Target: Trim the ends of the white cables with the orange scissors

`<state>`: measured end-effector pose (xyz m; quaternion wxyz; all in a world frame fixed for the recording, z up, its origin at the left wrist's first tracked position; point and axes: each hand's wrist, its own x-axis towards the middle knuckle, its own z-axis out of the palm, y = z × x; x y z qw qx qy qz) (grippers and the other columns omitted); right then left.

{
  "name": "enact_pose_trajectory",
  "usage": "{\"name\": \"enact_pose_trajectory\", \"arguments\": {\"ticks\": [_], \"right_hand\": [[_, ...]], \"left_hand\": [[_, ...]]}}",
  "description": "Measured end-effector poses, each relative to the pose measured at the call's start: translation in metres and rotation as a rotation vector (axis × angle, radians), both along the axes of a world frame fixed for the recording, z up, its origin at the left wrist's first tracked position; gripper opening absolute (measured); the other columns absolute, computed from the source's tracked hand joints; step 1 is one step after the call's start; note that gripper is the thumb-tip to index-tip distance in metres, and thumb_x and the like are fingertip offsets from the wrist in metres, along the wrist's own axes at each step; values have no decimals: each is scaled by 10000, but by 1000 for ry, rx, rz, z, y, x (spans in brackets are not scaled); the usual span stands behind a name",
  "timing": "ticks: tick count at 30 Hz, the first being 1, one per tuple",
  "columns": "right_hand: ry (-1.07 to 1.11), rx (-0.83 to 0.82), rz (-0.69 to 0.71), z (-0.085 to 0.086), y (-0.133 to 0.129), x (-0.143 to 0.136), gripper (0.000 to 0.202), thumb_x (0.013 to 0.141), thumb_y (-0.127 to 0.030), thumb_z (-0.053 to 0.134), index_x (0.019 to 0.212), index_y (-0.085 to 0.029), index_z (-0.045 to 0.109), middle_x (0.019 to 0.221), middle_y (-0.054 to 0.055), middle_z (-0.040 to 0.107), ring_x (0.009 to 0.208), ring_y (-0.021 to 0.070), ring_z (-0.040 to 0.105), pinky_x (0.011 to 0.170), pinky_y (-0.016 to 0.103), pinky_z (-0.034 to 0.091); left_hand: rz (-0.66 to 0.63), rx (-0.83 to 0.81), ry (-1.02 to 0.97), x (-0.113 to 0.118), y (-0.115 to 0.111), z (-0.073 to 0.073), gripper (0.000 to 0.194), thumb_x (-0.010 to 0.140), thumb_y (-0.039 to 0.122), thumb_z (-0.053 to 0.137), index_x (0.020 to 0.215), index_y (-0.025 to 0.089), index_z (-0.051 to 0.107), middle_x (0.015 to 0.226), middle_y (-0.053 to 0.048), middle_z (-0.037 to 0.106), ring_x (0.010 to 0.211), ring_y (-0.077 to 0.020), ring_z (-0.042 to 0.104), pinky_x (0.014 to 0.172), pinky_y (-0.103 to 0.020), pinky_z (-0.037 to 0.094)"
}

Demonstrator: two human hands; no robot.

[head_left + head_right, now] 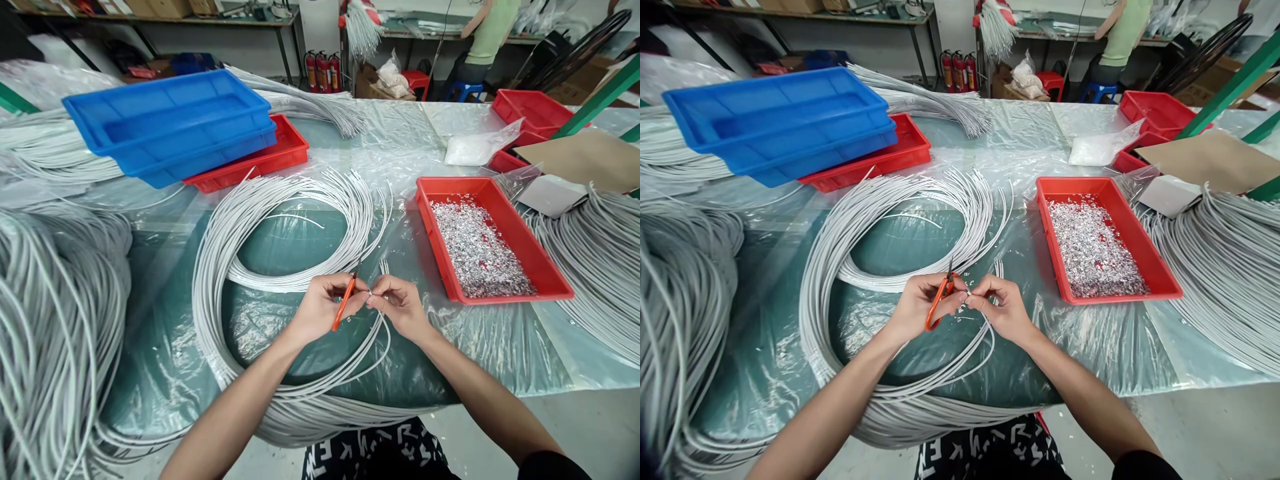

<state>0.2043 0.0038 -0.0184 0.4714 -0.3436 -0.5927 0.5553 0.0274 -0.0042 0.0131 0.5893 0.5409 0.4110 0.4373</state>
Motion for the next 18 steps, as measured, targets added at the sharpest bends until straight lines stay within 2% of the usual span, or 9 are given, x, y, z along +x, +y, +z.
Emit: {"name": "enact_pose_trajectory", "arguments": {"ticks": [8,14,18], "right_hand": [[-75,128,-95,-3,-4,-1,219,836,-328,737,728,-191,603,688,-14,587,624,119,535,612,261,442],[-154,224,-99,-1,-5,-1,214,868,-308,701,721,-198,593,667,-13,566,634,133,506,633,286,422],[-136,217,-90,-1,-5,-1,184,866,-266,704,732,-200,596,676,-17,568,636,129,503,630,280,416]], "left_hand": [[-38,-80,-30,-1,1,4,210,707,283,821,761,116,705,581,29,558,499,-61,474,484,-173,373],[-69,-161,-64,-4,3,1,188,710,263,815,763,123,702,584,23,579,499,-69,513,493,-183,398],[-62,-190,-87,-4,3,0,193,694,259,825,755,123,702,580,24,575,496,-69,516,490,-188,402]]}}
